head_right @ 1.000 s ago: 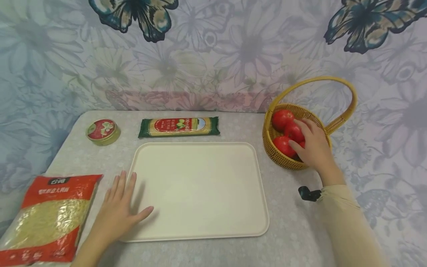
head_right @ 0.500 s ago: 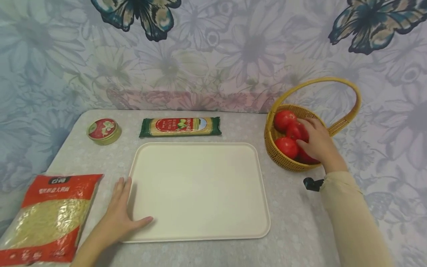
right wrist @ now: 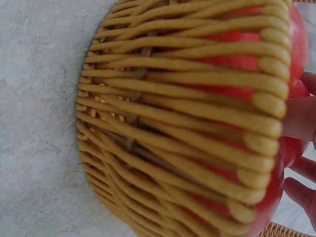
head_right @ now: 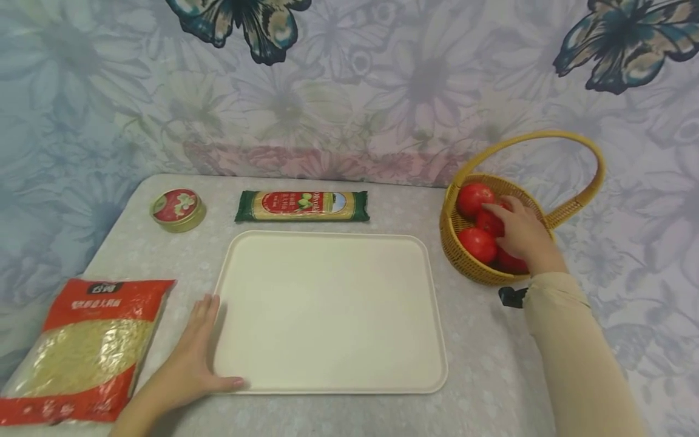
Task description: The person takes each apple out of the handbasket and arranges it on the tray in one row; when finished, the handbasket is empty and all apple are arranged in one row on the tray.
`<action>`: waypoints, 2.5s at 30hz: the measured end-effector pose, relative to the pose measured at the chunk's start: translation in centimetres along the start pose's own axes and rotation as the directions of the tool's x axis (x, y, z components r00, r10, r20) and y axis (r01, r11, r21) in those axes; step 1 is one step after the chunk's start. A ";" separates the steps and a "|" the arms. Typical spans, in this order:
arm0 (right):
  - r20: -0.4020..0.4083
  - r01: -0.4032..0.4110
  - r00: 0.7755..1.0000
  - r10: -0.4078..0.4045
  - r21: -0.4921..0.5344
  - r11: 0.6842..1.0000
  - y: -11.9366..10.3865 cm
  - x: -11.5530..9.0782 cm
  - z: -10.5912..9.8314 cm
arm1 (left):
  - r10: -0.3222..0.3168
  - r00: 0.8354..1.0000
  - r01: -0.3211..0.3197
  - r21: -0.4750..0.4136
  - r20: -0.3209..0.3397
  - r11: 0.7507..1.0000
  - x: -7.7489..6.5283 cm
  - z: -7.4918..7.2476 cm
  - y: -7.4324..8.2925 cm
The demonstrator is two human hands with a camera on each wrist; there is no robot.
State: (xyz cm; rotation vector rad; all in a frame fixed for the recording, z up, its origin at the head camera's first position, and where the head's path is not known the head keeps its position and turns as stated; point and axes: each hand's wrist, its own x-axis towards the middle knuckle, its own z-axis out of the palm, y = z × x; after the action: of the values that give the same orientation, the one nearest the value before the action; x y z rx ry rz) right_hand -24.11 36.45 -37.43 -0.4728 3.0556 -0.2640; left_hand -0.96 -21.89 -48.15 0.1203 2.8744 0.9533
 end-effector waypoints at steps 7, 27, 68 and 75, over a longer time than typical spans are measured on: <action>0.084 -0.035 0.996 0.035 -0.001 0.999 0.5 0.7 -0.2 | 0.035 0.999 -0.035 0.008 -0.005 0.999 -0.6 -0.3 0.0; 0.094 -0.033 0.995 0.027 0.056 0.998 1.3 0.7 -0.6 | 0.037 0.998 -0.039 0.048 0.045 0.998 -0.6 -0.5 0.0; -0.165 -0.134 0.972 0.170 0.210 0.969 -1.6 -2.8 -2.0 | 0.000 0.998 -0.006 0.087 0.069 0.996 -0.6 -0.7 0.3; -0.237 -0.066 0.963 0.131 0.263 0.962 -3.3 -3.9 -2.0 | -0.004 0.998 -0.001 0.071 0.069 0.997 -0.6 -0.5 0.1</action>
State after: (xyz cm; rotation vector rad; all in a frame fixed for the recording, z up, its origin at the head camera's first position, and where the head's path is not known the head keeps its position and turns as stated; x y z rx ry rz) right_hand -19.57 34.80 -34.79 -0.2885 3.2072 -0.7550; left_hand -0.44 -22.22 -47.65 0.1545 2.8453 0.8296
